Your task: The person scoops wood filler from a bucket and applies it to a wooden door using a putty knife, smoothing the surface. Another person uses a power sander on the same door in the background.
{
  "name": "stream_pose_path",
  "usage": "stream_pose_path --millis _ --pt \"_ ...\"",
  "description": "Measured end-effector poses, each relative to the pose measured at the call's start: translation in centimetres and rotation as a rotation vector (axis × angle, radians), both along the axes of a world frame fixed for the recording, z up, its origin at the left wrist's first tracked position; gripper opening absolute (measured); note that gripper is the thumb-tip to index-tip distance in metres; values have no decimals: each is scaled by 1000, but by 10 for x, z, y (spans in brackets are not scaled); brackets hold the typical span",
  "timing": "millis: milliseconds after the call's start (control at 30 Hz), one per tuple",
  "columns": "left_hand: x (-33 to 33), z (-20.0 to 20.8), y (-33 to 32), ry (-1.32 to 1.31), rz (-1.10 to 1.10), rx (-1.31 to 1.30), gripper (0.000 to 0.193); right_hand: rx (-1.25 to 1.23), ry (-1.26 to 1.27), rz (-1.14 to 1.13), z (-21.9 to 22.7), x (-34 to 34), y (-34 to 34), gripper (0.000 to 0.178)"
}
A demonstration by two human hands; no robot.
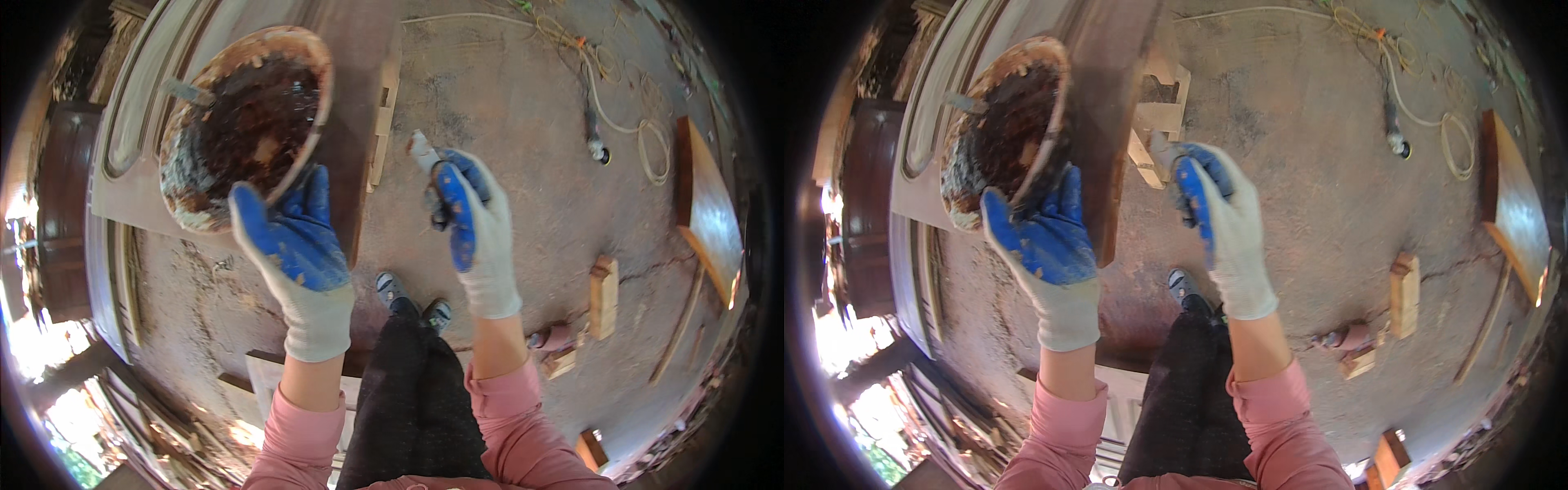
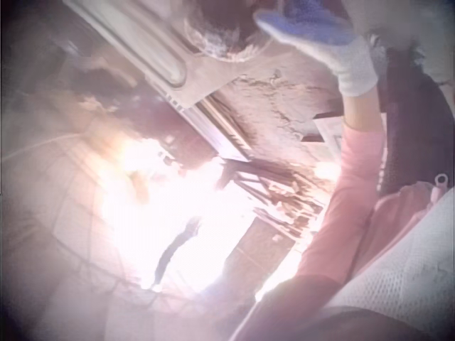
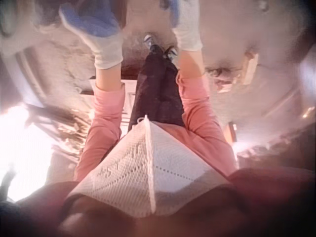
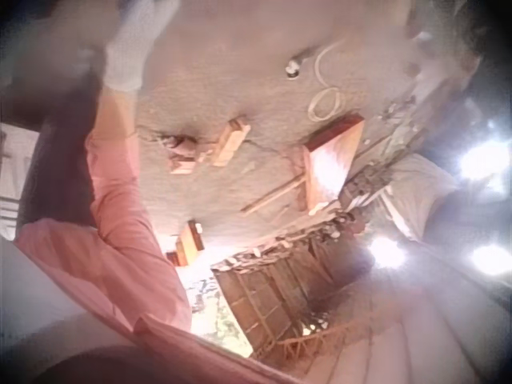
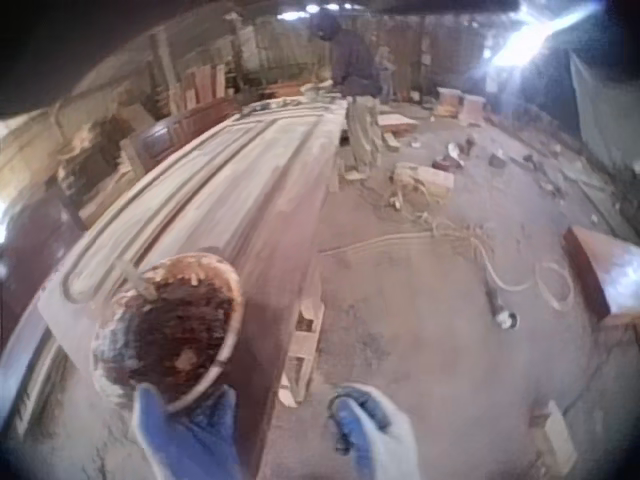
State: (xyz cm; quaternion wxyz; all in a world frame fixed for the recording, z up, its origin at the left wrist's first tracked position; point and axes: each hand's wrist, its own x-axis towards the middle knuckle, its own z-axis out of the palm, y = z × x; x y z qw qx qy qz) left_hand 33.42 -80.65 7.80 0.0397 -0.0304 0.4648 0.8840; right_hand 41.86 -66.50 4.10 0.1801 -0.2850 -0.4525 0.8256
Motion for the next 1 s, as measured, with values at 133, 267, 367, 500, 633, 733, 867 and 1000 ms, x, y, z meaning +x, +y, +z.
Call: stream_pose_path --millis 133,267,367,500,633,733,867,1000 --pt "2 8 7 118 5 -97 57 -152 50 -88 -26 -4 -35 27" --pt "-2 1 2 175 -15 -176 64 -242 137 -213 -45 -17 -71 27" --pt "-5 2 -5 207 -24 -229 67 -275 196 -244 -48 -12 -87 27" --pt "-5 4 -4 238 -31 -244 65 -295 222 -258 -52 -4 -103 29" --pt "-6 3 -7 196 -64 -193 68 -167 230 -269 -51 -4 -107 29" --pt "-8 4 -11 129 -66 -131 71 -47 294 -301 -57 -11 -113 30" --pt "-7 3 -10 166 -18 -200 74 107 215 -167 -66 -5 -118 32" --pt "-5 2 -7 206 -2 -250 75 137 234 -134 -72 -3 -120 31"
